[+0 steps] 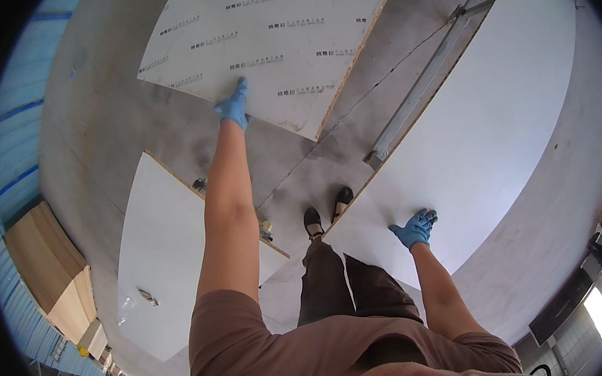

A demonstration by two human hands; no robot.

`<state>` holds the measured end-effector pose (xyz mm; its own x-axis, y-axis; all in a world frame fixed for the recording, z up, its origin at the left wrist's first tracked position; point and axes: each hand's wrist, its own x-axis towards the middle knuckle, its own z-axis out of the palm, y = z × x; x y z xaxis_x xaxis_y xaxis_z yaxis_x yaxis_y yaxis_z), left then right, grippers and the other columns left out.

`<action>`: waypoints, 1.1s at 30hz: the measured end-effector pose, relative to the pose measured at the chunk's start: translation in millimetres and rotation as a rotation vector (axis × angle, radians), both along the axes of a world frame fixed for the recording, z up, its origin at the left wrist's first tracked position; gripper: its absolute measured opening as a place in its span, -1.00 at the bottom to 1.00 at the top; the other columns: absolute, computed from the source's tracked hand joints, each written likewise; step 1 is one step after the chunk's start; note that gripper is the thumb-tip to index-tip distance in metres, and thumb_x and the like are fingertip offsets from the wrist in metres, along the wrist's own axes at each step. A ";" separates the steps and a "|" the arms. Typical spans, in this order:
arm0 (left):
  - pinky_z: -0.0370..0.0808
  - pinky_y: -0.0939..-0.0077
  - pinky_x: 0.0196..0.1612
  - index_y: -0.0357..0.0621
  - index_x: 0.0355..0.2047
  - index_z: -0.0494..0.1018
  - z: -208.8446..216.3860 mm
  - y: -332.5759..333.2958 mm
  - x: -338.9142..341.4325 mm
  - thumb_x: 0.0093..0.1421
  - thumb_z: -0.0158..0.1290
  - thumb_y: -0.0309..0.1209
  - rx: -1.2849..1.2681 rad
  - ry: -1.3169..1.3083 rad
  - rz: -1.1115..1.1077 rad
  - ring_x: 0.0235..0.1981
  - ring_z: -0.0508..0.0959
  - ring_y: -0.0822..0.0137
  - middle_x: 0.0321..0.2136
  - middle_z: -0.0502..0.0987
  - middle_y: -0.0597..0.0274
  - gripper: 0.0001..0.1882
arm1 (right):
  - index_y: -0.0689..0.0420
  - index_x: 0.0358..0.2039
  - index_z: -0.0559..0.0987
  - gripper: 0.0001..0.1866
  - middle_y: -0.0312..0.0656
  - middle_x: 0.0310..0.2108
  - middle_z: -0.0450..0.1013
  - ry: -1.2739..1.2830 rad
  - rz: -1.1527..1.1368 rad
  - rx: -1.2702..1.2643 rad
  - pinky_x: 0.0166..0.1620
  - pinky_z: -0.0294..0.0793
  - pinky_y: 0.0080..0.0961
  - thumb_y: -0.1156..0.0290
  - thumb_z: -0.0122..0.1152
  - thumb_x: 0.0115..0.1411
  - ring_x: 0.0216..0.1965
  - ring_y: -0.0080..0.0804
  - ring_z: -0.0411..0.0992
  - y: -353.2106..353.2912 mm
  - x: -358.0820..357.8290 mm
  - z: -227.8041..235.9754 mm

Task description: The person wipes a large white panel with a cloth and a spray bottle, then lifts and moves the panel to a metal rack. The person repeats the process with another panel, wiping and repositioning it.

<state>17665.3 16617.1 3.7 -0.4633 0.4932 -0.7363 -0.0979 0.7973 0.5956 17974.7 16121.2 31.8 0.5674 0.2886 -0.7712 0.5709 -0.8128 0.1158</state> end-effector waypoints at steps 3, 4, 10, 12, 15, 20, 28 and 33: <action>0.49 0.01 -0.03 0.06 0.38 -0.20 -8.1 10.3 -9.9 -0.05 0.45 0.18 0.031 -0.148 -0.157 0.11 0.44 0.28 0.23 0.36 0.34 0.27 | 0.52 0.45 -0.23 0.52 0.45 0.50 -0.39 0.010 0.017 -0.066 0.53 -0.40 0.03 -0.35 0.44 -0.06 0.54 0.34 -0.48 -8.3 -6.0 -18.0; 0.45 -0.02 0.01 0.06 0.46 -0.41 -15.8 9.3 -14.2 -0.04 0.42 0.22 0.018 -0.177 -0.209 0.21 0.39 0.27 0.34 0.29 0.36 0.42 | 0.52 0.45 -0.22 0.53 0.45 0.50 -0.38 0.030 0.015 -0.062 0.54 -0.40 0.03 -0.37 0.44 -0.07 0.54 0.34 -0.47 -13.6 -7.0 -21.7; 0.51 0.01 -0.14 0.31 0.28 0.20 -93.9 15.2 -31.7 -0.02 0.36 0.31 0.107 -0.172 -0.059 -0.01 0.52 0.31 0.02 0.55 0.50 -0.04 | 0.52 0.44 -0.11 0.45 0.34 0.50 -0.17 0.110 0.001 -0.243 0.54 -0.28 -0.08 -0.39 0.37 -0.05 0.54 0.27 -0.31 -27.2 -4.8 -36.7; 0.51 -0.03 -0.11 0.32 0.33 0.13 -121.3 24.6 -34.1 -0.02 0.31 0.36 0.200 -0.426 0.021 0.02 0.50 0.29 0.09 0.52 0.52 0.02 | 0.46 0.40 0.12 0.27 0.32 0.43 0.07 0.144 -0.056 -0.184 0.49 -0.01 -0.13 -0.36 0.33 0.02 0.48 0.20 -0.01 -12.9 -5.4 -31.8; 0.41 -0.20 0.05 0.26 0.41 0.08 -152.1 37.3 -32.6 0.10 0.11 0.40 0.216 -0.664 0.231 0.17 0.36 0.11 0.25 0.38 0.42 -0.01 | 0.33 0.26 0.40 -0.04 0.24 0.27 0.36 0.064 0.000 0.065 0.32 0.33 -0.15 -0.26 0.27 0.12 0.30 0.11 0.34 44.2 -8.5 -16.0; 0.23 -0.49 0.26 0.10 0.43 0.20 -162.1 29.7 -6.6 0.29 -0.17 0.43 0.362 -0.907 0.452 0.36 0.16 -0.19 0.41 0.19 0.16 -0.09 | 0.20 0.34 0.30 -0.12 0.19 0.42 0.15 -0.215 0.250 0.902 0.36 0.21 0.01 -0.04 0.36 0.15 0.42 0.19 0.13 198.8 -73.2 6.1; 0.37 -0.24 0.26 -0.16 0.44 -0.09 -72.3 8.7 -53.8 0.08 0.31 0.05 0.472 0.142 -0.141 0.25 0.34 -0.05 0.31 0.27 -0.06 0.13 | 0.06 0.54 -0.07 0.29 0.21 0.55 -0.37 -0.073 -0.207 0.650 0.41 0.21 -0.01 -0.18 0.48 0.00 0.50 0.26 -0.05 374.2 -114.0 12.9; 0.45 -0.03 0.28 -0.39 0.39 -0.17 -8.7 134.2 -93.4 -0.13 0.55 -0.13 0.687 0.260 -0.178 0.18 0.47 -0.06 0.25 0.29 -0.31 0.34 | 0.14 0.54 -0.14 0.34 0.36 0.51 -0.47 0.017 -0.264 0.413 0.38 0.30 -0.12 -0.16 0.49 0.00 0.46 0.30 0.05 400.4 -100.4 19.8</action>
